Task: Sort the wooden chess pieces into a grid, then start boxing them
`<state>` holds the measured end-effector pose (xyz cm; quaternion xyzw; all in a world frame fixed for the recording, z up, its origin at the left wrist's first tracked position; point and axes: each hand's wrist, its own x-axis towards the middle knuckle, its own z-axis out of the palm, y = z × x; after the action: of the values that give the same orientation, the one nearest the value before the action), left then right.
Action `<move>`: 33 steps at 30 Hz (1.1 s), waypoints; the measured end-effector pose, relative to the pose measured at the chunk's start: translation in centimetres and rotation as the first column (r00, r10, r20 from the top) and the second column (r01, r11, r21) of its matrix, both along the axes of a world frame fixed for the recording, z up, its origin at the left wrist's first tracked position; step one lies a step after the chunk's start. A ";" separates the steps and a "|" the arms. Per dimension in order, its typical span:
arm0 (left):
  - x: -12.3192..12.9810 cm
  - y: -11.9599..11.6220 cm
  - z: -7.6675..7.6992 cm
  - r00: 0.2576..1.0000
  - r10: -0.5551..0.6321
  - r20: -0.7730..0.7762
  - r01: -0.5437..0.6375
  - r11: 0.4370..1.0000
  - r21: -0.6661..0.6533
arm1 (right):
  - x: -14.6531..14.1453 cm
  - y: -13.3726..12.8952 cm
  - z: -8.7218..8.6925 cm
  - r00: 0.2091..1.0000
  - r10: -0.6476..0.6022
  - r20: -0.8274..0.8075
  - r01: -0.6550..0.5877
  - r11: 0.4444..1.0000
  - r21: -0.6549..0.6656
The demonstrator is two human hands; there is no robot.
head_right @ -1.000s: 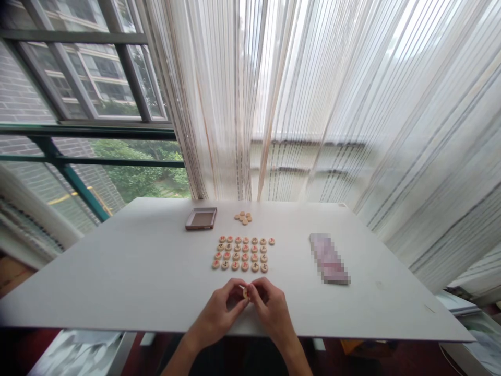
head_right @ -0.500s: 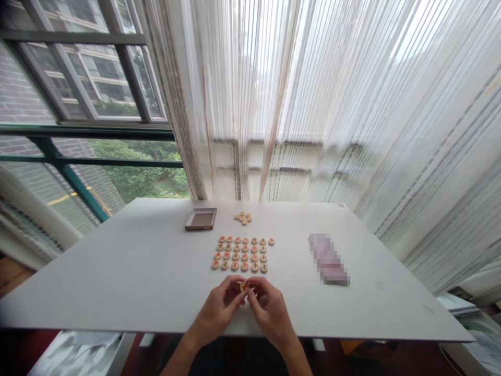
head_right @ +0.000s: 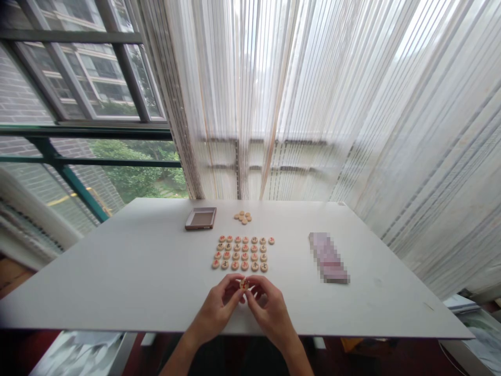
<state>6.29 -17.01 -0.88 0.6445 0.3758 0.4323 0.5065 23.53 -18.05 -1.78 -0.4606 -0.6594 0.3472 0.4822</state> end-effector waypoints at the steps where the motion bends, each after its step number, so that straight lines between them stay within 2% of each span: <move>1: 0.0 0.0 0.0 1.000 -0.001 -0.001 0.001 1.000 0.002 | 0.0 0.0 0.0 1.000 -0.002 0.000 0.002 1.000 -0.003; 20: 0.1 0.0 -0.1 1.000 0.021 -0.007 -0.021 1.000 0.011 | 0.0 0.0 0.4 0.998 0.053 -0.021 -0.054 0.999 -0.009; 33: 0.5 0.1 -0.3 0.999 0.030 0.022 -0.030 1.000 0.001 | 0.0 -0.1 -0.1 0.997 0.045 0.068 -0.048 0.998 0.048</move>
<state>6.78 -16.88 -1.14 0.6344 0.3797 0.4471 0.5034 23.53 -18.19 -1.89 -0.4443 -0.6940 0.3263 0.4631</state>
